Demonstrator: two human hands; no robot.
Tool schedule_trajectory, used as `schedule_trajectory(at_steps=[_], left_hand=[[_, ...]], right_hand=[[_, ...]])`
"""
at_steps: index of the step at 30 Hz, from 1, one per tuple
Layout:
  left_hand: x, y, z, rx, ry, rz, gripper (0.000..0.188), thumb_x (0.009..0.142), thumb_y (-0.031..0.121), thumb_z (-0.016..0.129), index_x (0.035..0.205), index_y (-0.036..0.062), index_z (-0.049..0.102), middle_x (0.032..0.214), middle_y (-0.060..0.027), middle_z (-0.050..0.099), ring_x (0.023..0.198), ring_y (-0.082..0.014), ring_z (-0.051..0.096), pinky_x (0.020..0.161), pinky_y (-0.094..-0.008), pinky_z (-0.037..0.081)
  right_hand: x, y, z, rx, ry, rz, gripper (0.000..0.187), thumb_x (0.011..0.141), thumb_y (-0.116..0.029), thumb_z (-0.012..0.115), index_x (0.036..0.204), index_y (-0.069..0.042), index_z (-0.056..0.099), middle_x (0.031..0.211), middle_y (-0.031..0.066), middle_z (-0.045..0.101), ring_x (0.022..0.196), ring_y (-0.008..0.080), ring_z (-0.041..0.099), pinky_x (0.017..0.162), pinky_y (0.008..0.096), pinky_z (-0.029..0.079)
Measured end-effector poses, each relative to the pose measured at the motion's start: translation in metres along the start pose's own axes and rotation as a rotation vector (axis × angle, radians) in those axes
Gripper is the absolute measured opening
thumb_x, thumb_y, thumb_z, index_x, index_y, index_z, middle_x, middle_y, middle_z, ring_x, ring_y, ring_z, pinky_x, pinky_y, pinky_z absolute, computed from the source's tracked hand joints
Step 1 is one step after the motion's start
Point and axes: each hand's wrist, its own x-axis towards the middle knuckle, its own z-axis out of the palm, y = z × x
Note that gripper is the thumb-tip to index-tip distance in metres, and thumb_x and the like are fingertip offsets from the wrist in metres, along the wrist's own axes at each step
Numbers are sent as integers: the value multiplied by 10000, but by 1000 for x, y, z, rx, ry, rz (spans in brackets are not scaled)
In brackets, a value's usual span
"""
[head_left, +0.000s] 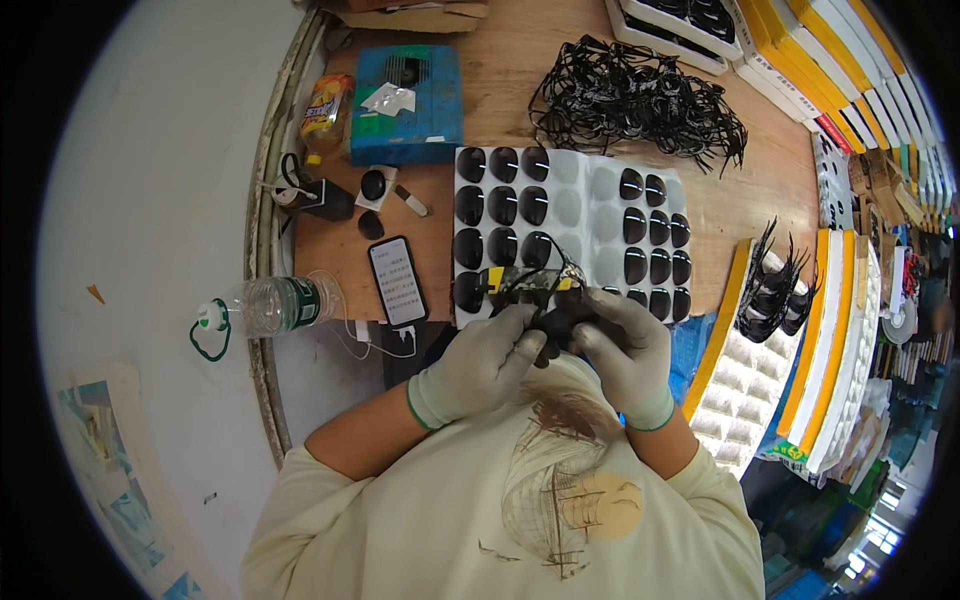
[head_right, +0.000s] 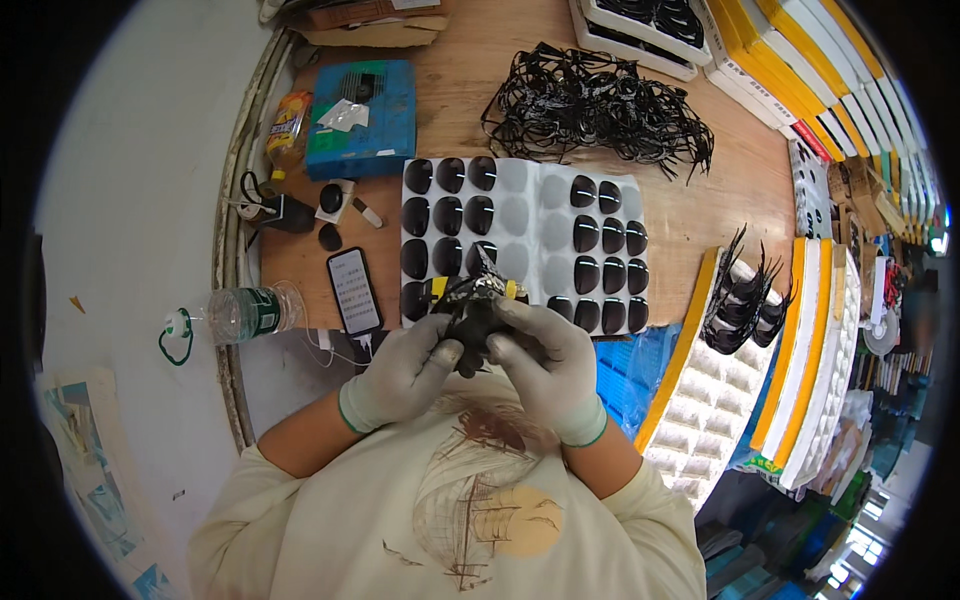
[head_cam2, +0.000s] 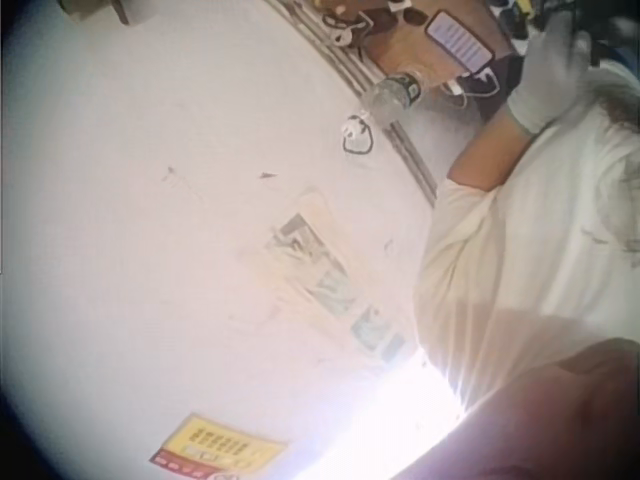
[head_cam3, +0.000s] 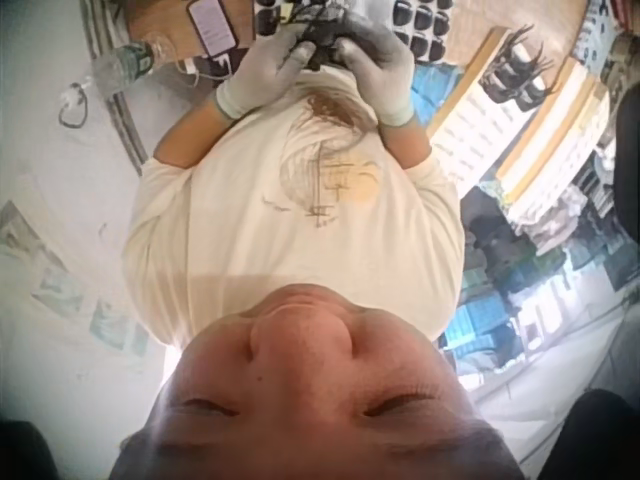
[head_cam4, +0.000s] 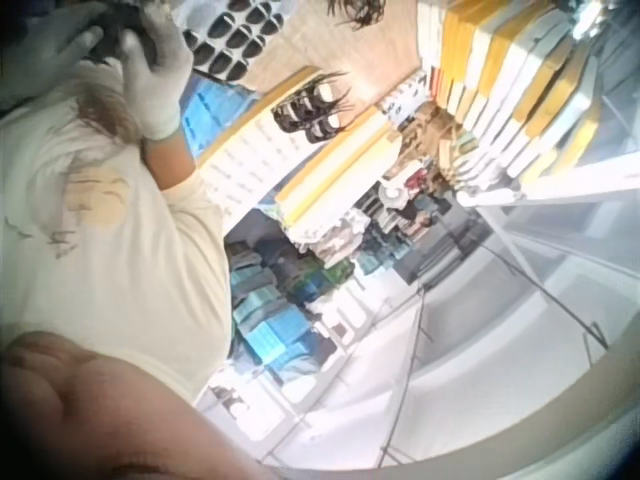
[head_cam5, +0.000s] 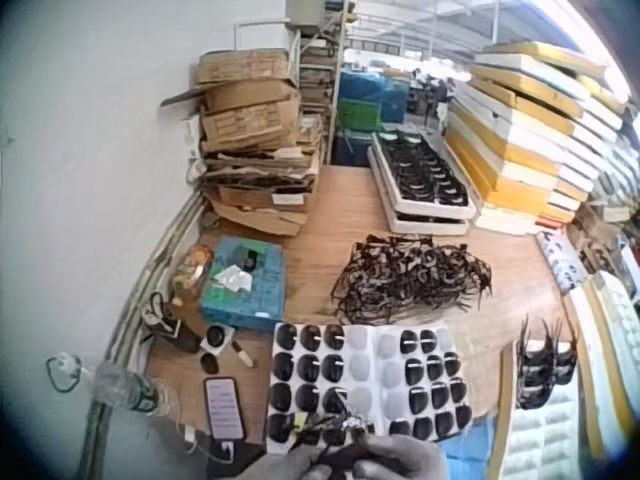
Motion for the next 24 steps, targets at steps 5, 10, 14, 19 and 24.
schedule_trajectory(at_steps=[5, 10, 14, 19, 24], left_hand=[[-22, 8, -14, -87, -156, -4, 282, 1018, 188, 517, 1159, -52, 564, 847, -154, 708, 788, -283, 718, 741, -373, 556], [-34, 20, -28, -21, -332, 123, 299, 992, 173, 537, 1201, -41, 546, 900, -194, 667, 780, -353, 673, 736, -427, 525], [-15, 20, -15, 69, -363, 117, 400, 1022, 222, 500, 1307, -59, 482, 852, -184, 699, 761, -369, 712, 712, -400, 563], [21, 42, 26, -99, -101, 86, 288, 1034, 186, 514, 1171, -65, 544, 739, -84, 694, 636, -148, 670, 616, -290, 531], [54, 55, 60, 86, 15, 130, 209, 1000, 112, 527, 1110, -61, 571, 710, -91, 684, 612, -199, 676, 583, -319, 530]], right_hand=[[-11, 9, 4, 179, 8, 87, 230, 957, -91, 630, 1137, 51, 604, 1020, 94, 677, 919, 124, 620, 815, 284, 515], [-20, 3, 1, 433, -339, 375, 306, 974, -217, 647, 1059, 77, 662, 986, 79, 690, 919, 135, 624, 841, 299, 504], [-16, -2, -14, 456, -228, 387, 336, 966, -230, 659, 1045, 96, 670, 985, 91, 701, 872, 148, 637, 794, 305, 519], [3, -11, -69, 546, -287, 293, 313, 985, -214, 625, 1077, 85, 630, 972, 131, 676, 850, 186, 631, 769, 324, 516], [24, -6, -122, 515, -329, 393, 283, 990, -219, 621, 1026, 61, 627, 911, 102, 651, 815, 169, 612, 744, 315, 501]])
